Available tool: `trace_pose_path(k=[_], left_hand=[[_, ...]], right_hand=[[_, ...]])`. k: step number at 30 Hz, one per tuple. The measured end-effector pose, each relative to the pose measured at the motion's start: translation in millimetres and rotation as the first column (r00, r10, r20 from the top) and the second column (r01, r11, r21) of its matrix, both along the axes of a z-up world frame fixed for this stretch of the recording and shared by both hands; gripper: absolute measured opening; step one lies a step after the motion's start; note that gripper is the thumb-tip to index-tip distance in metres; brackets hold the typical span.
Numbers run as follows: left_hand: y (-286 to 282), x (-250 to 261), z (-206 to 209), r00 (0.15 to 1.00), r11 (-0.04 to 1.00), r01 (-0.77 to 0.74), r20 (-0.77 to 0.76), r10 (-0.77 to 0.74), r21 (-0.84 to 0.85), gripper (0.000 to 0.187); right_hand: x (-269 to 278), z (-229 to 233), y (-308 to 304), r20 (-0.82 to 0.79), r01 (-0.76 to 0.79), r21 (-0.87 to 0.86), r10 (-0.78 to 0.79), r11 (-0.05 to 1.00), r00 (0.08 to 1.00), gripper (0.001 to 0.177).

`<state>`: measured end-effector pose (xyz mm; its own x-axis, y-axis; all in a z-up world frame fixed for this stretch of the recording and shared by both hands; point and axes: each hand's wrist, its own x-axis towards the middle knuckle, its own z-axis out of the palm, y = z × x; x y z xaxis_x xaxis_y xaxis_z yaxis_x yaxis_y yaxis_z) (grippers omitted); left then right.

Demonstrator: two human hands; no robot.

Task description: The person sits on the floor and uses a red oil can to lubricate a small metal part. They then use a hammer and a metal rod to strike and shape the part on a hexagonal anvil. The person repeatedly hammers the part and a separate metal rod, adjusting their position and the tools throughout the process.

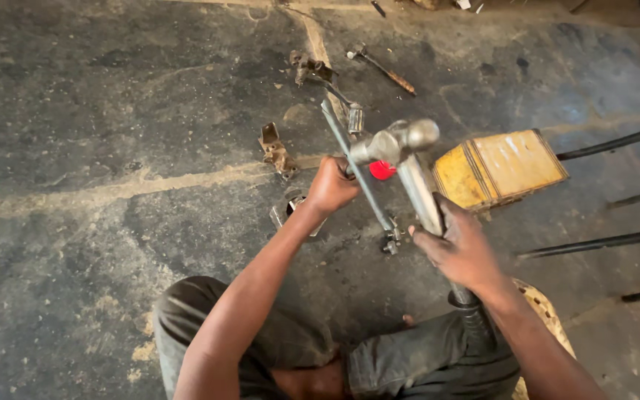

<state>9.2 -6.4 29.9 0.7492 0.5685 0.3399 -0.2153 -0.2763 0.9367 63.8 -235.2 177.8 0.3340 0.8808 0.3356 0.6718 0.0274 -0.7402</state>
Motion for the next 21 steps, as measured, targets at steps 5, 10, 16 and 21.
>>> trace_pose_path(k=[5,10,16,21], left_hand=[[4.1,1.3,-0.3,0.994,0.999,0.039,0.105,-0.035,-0.037,0.012],[8.6,8.0,-13.7,0.997,1.0,-0.002,0.079,0.002,0.003,0.015],[6.9,8.4,-15.2,0.999,0.999,-0.013,0.033,0.012,0.041,0.015],[13.5,3.7,-9.1,1.0,1.0,-0.003,0.029,0.003,-0.01,0.014]], right_hand=[[-1.8,20.4,-28.4,-0.112,0.196,-0.034,-0.199,0.98,0.974,0.016],[-2.2,44.6,-15.0,-0.079,0.296,-0.208,-0.318,0.932,0.945,0.02],[19.3,30.8,0.3,0.038,0.175,-0.404,-0.174,0.898,0.984,0.023],[33.9,26.7,-47.3,-0.493,0.186,-0.229,-0.279,0.956,0.824,0.019]])
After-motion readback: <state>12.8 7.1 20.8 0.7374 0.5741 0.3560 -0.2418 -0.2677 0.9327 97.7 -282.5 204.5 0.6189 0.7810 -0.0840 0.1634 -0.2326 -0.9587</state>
